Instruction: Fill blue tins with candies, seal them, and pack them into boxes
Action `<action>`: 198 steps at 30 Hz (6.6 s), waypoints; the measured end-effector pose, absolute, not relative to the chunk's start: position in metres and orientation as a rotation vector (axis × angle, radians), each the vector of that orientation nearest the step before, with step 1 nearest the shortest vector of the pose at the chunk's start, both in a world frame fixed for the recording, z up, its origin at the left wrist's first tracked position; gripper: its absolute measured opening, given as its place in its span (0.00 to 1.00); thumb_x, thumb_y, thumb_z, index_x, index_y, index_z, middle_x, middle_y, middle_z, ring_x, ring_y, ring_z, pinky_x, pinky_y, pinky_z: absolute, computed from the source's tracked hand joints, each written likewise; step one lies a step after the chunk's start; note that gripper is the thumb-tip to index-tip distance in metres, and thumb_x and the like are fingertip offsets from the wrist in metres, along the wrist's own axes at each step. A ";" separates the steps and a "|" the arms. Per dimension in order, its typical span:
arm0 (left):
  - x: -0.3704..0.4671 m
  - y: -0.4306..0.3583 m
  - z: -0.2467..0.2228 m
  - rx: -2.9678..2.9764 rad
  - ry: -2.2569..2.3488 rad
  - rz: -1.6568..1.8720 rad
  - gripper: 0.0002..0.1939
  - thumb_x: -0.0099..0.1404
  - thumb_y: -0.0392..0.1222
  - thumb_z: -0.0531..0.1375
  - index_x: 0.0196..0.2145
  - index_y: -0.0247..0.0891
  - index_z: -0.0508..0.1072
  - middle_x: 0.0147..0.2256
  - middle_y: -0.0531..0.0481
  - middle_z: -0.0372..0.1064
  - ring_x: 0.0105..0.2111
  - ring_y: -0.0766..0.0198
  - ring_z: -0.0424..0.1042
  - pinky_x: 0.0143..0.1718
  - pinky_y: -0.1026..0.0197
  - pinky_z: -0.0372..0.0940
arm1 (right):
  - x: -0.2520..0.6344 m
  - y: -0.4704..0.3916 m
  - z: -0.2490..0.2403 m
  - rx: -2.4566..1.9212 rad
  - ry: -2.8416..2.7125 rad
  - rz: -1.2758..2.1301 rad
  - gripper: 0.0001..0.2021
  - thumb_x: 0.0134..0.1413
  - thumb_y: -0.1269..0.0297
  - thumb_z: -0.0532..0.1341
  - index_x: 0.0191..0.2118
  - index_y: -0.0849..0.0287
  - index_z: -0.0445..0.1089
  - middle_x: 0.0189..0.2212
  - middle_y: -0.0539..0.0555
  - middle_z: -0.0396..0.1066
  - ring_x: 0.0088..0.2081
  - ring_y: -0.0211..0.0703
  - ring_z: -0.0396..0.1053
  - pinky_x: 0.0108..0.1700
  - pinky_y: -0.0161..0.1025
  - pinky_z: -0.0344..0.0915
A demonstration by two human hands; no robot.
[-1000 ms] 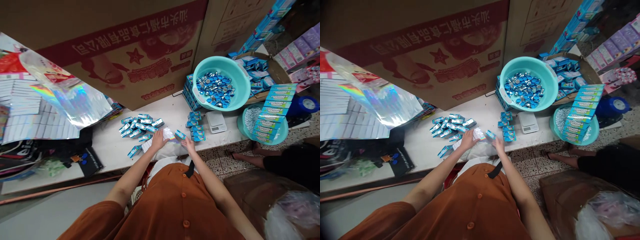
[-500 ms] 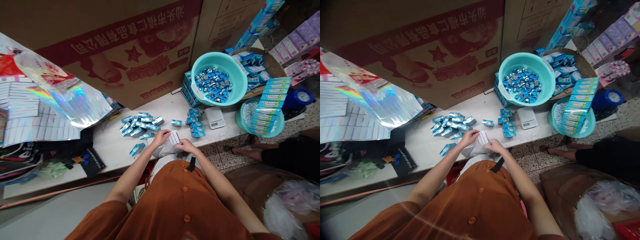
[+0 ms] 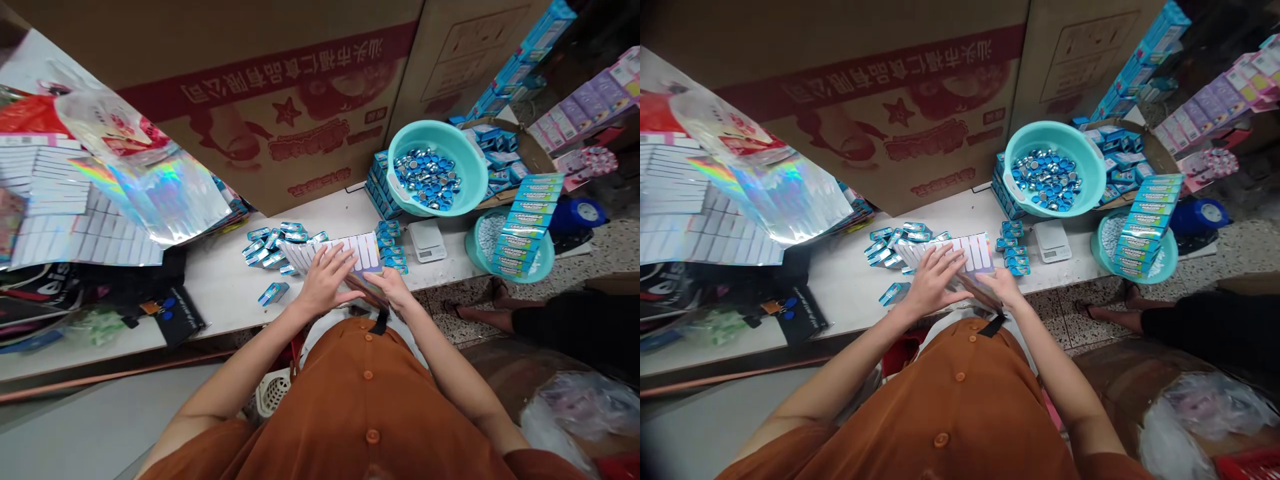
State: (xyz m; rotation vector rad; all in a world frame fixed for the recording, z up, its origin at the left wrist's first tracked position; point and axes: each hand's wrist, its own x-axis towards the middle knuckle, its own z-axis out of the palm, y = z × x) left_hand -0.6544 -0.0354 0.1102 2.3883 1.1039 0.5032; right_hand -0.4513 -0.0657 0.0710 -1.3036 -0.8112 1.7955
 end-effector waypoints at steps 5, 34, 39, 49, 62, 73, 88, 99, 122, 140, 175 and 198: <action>-0.647 -0.038 0.105 2.269 1.079 0.439 0.26 0.57 0.53 0.63 0.53 0.44 0.68 0.52 0.43 0.68 0.57 0.50 0.62 0.62 0.42 0.45 | -0.450 -0.080 0.099 -1.252 -0.733 1.804 0.19 0.43 0.55 0.69 0.41 0.60 0.76 0.40 0.55 0.77 0.43 0.49 0.74 0.49 0.44 0.67; -0.679 -0.048 0.160 1.856 1.020 0.338 0.13 0.61 0.50 0.60 0.30 0.37 0.76 0.25 0.52 0.73 0.27 0.64 0.71 0.28 0.65 0.60 | -0.377 -0.126 0.139 -1.546 -0.799 1.062 0.13 0.35 0.57 0.73 0.26 0.59 0.75 0.21 0.49 0.72 0.22 0.36 0.66 0.26 0.34 0.64; -0.673 -0.053 0.152 1.304 1.092 0.643 0.14 0.52 0.50 0.67 0.31 0.36 0.76 0.28 0.50 0.75 0.28 0.64 0.71 0.31 0.65 0.64 | -0.372 -0.129 0.131 -1.542 -0.589 1.099 0.16 0.34 0.55 0.73 0.28 0.60 0.74 0.24 0.50 0.73 0.24 0.39 0.68 0.27 0.39 0.69; -0.648 -0.077 0.174 1.352 1.251 0.806 0.14 0.58 0.49 0.63 0.26 0.35 0.74 0.25 0.52 0.70 0.25 0.68 0.64 0.28 0.67 0.59 | -0.393 -0.109 0.157 -1.590 -1.575 0.184 0.21 0.51 0.60 0.65 0.51 0.55 0.69 0.47 0.58 0.70 0.51 0.52 0.66 0.55 0.53 0.62; -0.651 -0.109 0.177 1.474 1.395 0.849 0.24 0.67 0.53 0.51 0.18 0.36 0.61 0.17 0.56 0.53 0.19 0.70 0.52 0.22 0.64 0.50 | -0.480 -0.099 0.164 -1.111 -2.177 0.215 0.15 0.60 0.67 0.58 0.51 0.53 0.71 0.41 0.54 0.75 0.45 0.46 0.67 0.49 0.46 0.63; -0.660 -0.115 0.169 1.264 1.279 0.812 0.27 0.68 0.54 0.49 0.16 0.38 0.63 0.17 0.52 0.63 0.21 0.67 0.61 0.29 0.62 0.61 | -0.490 -0.109 0.152 -1.076 -2.176 0.219 0.13 0.60 0.68 0.57 0.46 0.51 0.74 0.45 0.53 0.75 0.45 0.44 0.70 0.49 0.44 0.66; -0.692 -0.053 0.081 1.409 1.731 0.887 0.22 0.68 0.53 0.47 0.20 0.39 0.58 0.19 0.55 0.55 0.23 0.67 0.56 0.27 0.64 0.50 | -0.483 -0.095 0.160 -1.376 -1.266 1.150 0.05 0.50 0.61 0.65 0.30 0.55 0.76 0.28 0.50 0.75 0.31 0.40 0.70 0.37 0.39 0.67; -0.719 0.002 0.030 1.871 2.041 0.617 0.19 0.64 0.44 0.54 0.51 0.33 0.67 0.52 0.33 0.64 0.55 0.44 0.57 0.54 0.48 0.51 | -0.447 -0.074 0.151 -1.405 -0.662 1.380 0.10 0.38 0.59 0.71 0.29 0.58 0.75 0.25 0.48 0.71 0.26 0.32 0.63 0.30 0.34 0.62; -0.538 -0.049 -0.024 0.647 1.174 0.579 0.18 0.45 0.50 0.70 0.28 0.33 0.74 0.23 0.51 0.71 0.25 0.67 0.68 0.30 0.63 0.62 | -0.383 -0.095 0.001 -1.798 -0.315 1.152 0.15 0.34 0.56 0.70 0.30 0.60 0.77 0.29 0.51 0.75 0.32 0.38 0.68 0.39 0.36 0.64; -0.498 -0.040 -0.095 0.757 1.351 0.558 0.08 0.52 0.41 0.66 0.27 0.34 0.73 0.22 0.53 0.68 0.23 0.68 0.66 0.29 0.65 0.61 | -0.349 -0.086 -0.088 -1.968 -0.573 0.941 0.14 0.38 0.54 0.67 0.28 0.60 0.77 0.31 0.53 0.71 0.36 0.43 0.67 0.43 0.42 0.63; -0.494 -0.036 -0.118 0.712 1.294 0.613 0.09 0.52 0.42 0.66 0.28 0.35 0.72 0.25 0.52 0.69 0.25 0.68 0.67 0.31 0.64 0.62 | -0.346 -0.080 -0.115 -1.971 -0.437 0.975 0.15 0.35 0.55 0.68 0.29 0.60 0.78 0.32 0.54 0.76 0.38 0.46 0.72 0.45 0.42 0.68; -0.481 -0.049 -0.127 0.358 1.365 0.549 0.20 0.50 0.49 0.68 0.35 0.39 0.66 0.23 0.60 0.62 0.18 0.76 0.58 0.23 0.70 0.55 | -0.342 -0.077 -0.124 -2.199 -0.497 0.870 0.24 0.31 0.54 0.69 0.35 0.56 0.59 0.25 0.41 0.59 0.27 0.34 0.60 0.36 0.33 0.59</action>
